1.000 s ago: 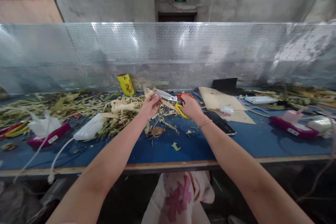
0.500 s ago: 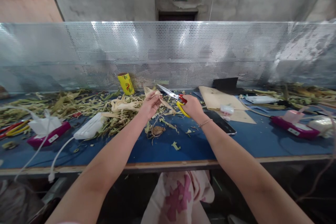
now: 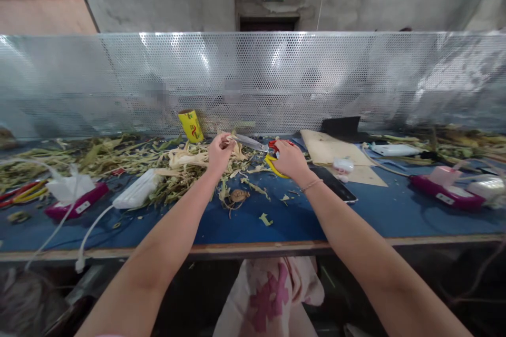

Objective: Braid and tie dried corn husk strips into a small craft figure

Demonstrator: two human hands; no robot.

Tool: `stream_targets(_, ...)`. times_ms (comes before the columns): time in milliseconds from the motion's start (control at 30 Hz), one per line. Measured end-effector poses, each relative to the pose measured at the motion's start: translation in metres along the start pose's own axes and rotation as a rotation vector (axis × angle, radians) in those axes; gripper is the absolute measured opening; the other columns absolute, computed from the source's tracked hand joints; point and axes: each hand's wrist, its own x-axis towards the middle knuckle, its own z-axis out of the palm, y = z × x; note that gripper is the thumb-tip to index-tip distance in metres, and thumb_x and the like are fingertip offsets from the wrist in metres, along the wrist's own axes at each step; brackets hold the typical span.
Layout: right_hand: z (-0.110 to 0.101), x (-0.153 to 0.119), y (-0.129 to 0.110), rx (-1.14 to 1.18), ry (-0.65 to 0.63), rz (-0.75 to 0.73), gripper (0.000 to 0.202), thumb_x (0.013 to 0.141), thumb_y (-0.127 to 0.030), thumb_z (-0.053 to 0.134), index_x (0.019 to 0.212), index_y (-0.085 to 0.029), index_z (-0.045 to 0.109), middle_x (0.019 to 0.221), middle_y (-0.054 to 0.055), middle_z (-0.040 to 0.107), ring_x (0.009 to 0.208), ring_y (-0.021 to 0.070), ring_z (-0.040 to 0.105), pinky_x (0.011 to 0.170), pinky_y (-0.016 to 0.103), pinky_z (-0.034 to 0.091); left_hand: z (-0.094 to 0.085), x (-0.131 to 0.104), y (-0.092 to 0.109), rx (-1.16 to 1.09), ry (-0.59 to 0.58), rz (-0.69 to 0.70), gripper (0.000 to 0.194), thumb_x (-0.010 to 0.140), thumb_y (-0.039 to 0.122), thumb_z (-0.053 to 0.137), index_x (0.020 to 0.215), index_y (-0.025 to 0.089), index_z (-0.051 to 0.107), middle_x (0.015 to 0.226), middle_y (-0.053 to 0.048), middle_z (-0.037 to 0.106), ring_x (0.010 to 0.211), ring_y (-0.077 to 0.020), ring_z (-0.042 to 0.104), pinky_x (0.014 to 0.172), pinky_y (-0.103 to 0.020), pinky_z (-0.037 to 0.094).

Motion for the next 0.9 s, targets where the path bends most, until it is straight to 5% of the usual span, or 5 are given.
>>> stream_targets(267, 0.004, 0.001, 0.004, 0.025, -0.003, 0.061, 0.027, 0.073, -0.033, 0.051, 0.094, -0.016, 0.053, 0.100, 0.012, 0.061, 0.097, 0.0248, 0.054, 0.084, 0.036, 0.037, -0.001, -0.001, -0.001, 0.175, -0.018, 0.051, 0.013, 0.062, 0.020, 0.063, 0.074, 0.017, 0.059, 0.067, 0.000, 0.058, 0.061, -0.0116, 0.053, 0.062, -0.023, 0.042)
stream_targets(633, 0.002, 0.000, 0.002, 0.009, -0.022, 0.017, 0.030, 0.073, -0.036, 0.051, 0.096, -0.016, 0.053, 0.101, 0.012, 0.061, 0.097, 0.0248, 0.055, 0.085, 0.037, 0.036, 0.001, -0.002, -0.001, 0.127, -0.002, -0.036, 0.029, 0.047, 0.018, 0.075, 0.069, 0.018, 0.055, 0.062, 0.001, 0.059, 0.063, -0.0150, 0.056, 0.066, -0.027, 0.041)
stream_targets(900, -0.001, -0.004, -0.011, -0.072, -0.051, 0.009, 0.032, 0.073, -0.040, 0.051, 0.093, -0.016, 0.051, 0.098, 0.011, 0.061, 0.093, 0.0249, 0.056, 0.085, 0.038, 0.035, -0.001, -0.002, -0.004, 0.151, 0.060, -0.022, 0.041, 0.052, 0.015, 0.071, 0.084, 0.021, 0.046, 0.063, 0.003, 0.058, 0.061, -0.0137, 0.057, 0.063, -0.025, 0.040)
